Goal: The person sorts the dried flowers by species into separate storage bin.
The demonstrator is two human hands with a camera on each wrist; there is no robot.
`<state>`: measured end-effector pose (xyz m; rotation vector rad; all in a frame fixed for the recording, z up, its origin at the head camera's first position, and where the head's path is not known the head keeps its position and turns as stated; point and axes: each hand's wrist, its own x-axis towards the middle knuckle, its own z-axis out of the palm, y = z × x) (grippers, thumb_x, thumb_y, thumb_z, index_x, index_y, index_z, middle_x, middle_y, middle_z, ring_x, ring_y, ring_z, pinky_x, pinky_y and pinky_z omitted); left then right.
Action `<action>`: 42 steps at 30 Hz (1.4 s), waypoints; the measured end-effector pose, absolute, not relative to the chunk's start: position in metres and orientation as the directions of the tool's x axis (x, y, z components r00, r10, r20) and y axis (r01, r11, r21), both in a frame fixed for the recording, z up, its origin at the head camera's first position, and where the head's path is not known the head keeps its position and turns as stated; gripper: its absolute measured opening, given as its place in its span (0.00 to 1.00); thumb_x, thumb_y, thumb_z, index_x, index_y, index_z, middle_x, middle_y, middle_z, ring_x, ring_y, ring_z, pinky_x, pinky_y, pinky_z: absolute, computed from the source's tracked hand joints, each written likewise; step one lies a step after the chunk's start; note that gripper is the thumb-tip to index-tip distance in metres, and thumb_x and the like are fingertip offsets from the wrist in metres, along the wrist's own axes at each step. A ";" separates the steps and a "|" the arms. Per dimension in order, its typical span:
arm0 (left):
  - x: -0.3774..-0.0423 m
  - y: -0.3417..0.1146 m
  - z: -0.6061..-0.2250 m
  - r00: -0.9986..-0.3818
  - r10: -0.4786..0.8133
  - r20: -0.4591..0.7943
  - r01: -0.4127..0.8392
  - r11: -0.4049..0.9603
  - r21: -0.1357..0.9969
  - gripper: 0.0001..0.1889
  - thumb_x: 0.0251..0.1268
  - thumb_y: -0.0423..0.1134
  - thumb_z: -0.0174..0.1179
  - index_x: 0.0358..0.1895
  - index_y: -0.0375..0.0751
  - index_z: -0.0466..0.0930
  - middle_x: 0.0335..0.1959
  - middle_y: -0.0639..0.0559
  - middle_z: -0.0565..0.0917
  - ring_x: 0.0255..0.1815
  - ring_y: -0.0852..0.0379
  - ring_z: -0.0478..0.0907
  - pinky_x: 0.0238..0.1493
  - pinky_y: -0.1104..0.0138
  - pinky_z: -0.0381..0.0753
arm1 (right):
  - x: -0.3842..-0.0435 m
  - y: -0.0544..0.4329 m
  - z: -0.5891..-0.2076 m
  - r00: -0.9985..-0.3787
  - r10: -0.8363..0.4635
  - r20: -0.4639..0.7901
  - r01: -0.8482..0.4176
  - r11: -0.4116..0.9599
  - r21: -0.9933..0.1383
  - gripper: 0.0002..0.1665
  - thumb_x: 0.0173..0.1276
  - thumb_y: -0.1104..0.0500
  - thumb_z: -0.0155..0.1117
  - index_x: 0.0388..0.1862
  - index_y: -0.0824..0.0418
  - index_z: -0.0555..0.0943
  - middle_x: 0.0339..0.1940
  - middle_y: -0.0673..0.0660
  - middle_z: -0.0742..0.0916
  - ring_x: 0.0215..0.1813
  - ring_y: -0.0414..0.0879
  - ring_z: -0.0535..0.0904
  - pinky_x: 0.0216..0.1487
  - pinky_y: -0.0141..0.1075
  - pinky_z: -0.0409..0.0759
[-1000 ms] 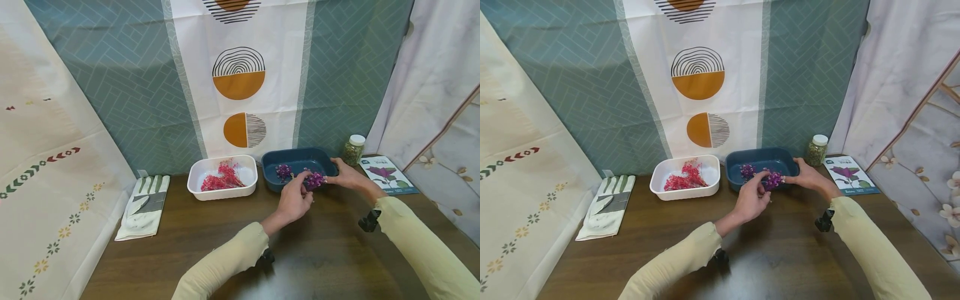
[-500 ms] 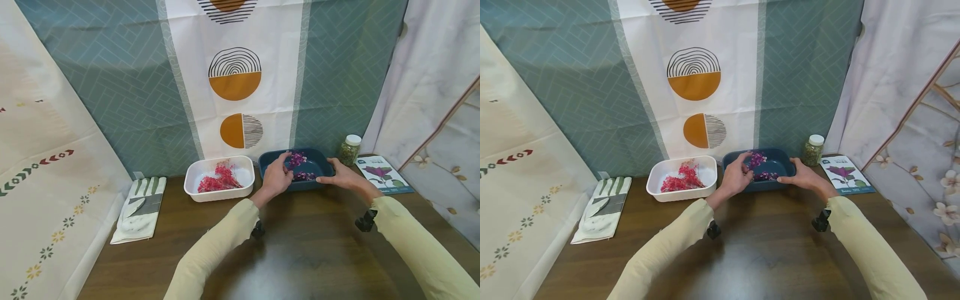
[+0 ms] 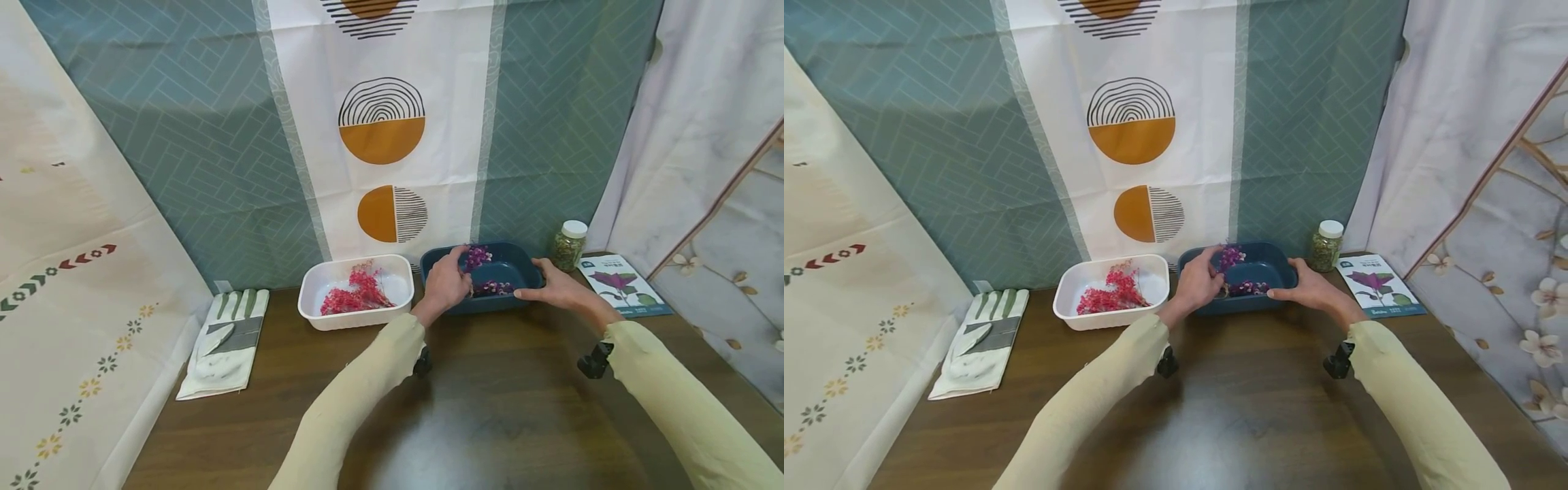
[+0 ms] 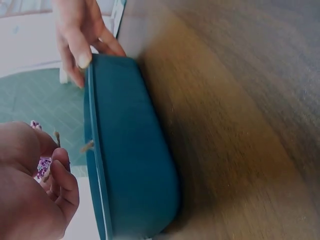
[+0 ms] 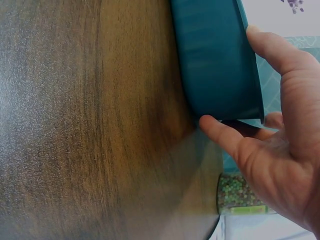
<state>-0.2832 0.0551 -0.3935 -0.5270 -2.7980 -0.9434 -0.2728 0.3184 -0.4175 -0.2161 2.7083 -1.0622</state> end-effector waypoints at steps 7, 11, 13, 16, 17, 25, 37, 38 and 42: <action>-0.291 0.057 -0.396 -0.961 0.228 0.156 0.276 0.775 0.568 0.31 0.70 0.36 0.60 0.74 0.56 0.65 0.46 0.50 0.80 0.33 0.55 0.75 0.28 0.67 0.75 | -0.276 0.320 -0.421 -0.968 -0.200 -0.155 -0.045 0.740 -0.671 0.67 0.65 0.36 0.67 0.78 0.73 0.40 0.75 0.81 0.53 0.72 0.78 0.52 0.65 0.70 0.57; -0.294 0.060 -0.397 -0.968 0.214 0.128 0.249 0.800 0.545 0.31 0.69 0.37 0.60 0.74 0.55 0.65 0.53 0.48 0.81 0.36 0.54 0.75 0.33 0.66 0.78 | -0.276 0.320 -0.421 -0.968 -0.196 -0.154 -0.043 0.739 -0.672 0.66 0.65 0.37 0.68 0.78 0.73 0.41 0.74 0.81 0.54 0.72 0.77 0.53 0.65 0.70 0.57; -0.296 0.061 -0.397 -0.972 0.207 0.115 0.236 0.815 0.530 0.31 0.69 0.38 0.60 0.74 0.55 0.65 0.54 0.48 0.81 0.38 0.54 0.75 0.35 0.65 0.79 | -0.276 0.320 -0.421 -0.969 -0.193 -0.156 -0.039 0.738 -0.673 0.65 0.65 0.38 0.68 0.78 0.73 0.41 0.74 0.80 0.54 0.72 0.77 0.53 0.65 0.70 0.58; -0.297 0.063 -0.398 -0.976 0.194 0.096 0.216 0.835 0.506 0.31 0.70 0.38 0.59 0.75 0.56 0.65 0.54 0.48 0.81 0.38 0.54 0.75 0.35 0.65 0.80 | -0.276 0.320 -0.421 -0.968 -0.196 -0.158 -0.039 0.738 -0.674 0.67 0.65 0.37 0.68 0.78 0.73 0.40 0.74 0.81 0.54 0.72 0.78 0.53 0.65 0.71 0.58; -0.297 0.063 -0.398 -0.978 0.190 0.092 0.210 0.841 0.499 0.31 0.70 0.38 0.59 0.75 0.56 0.65 0.54 0.48 0.81 0.38 0.54 0.75 0.36 0.64 0.80 | -0.276 0.319 -0.421 -0.967 -0.197 -0.159 -0.039 0.737 -0.675 0.67 0.64 0.36 0.68 0.78 0.73 0.40 0.74 0.81 0.53 0.72 0.78 0.53 0.65 0.70 0.57; -0.296 0.065 -0.399 -0.981 0.178 0.077 0.192 0.842 0.504 0.30 0.67 0.37 0.61 0.72 0.53 0.68 0.55 0.46 0.79 0.44 0.51 0.76 0.46 0.60 0.81 | -0.276 0.320 -0.421 -0.967 -0.205 -0.151 -0.050 0.734 -0.678 0.68 0.64 0.35 0.68 0.79 0.73 0.39 0.75 0.80 0.52 0.73 0.77 0.51 0.66 0.70 0.56; -0.285 0.051 -0.399 -0.954 0.244 0.175 0.300 0.768 0.566 0.27 0.69 0.39 0.61 0.71 0.50 0.70 0.48 0.48 0.79 0.42 0.54 0.75 0.43 0.62 0.80 | -0.276 0.319 -0.422 -0.968 -0.208 -0.142 -0.061 0.739 -0.670 0.67 0.65 0.36 0.68 0.78 0.75 0.40 0.74 0.81 0.53 0.72 0.78 0.53 0.66 0.69 0.58; -0.283 0.049 -0.398 -0.950 0.249 0.188 0.312 0.759 0.571 0.26 0.69 0.40 0.61 0.70 0.49 0.71 0.45 0.49 0.79 0.41 0.55 0.75 0.41 0.63 0.79 | -0.276 0.319 -0.423 -0.969 -0.205 -0.142 -0.059 0.741 -0.669 0.67 0.65 0.36 0.68 0.78 0.74 0.40 0.74 0.81 0.54 0.72 0.77 0.53 0.66 0.69 0.58; -0.275 0.040 -0.397 -0.934 0.271 0.233 0.357 0.735 0.576 0.26 0.68 0.40 0.62 0.69 0.48 0.72 0.37 0.52 0.78 0.36 0.56 0.73 0.32 0.65 0.74 | -0.276 0.320 -0.423 -0.970 -0.199 -0.140 -0.055 0.740 -0.670 0.65 0.66 0.38 0.68 0.78 0.74 0.40 0.74 0.81 0.53 0.72 0.77 0.52 0.66 0.69 0.57</action>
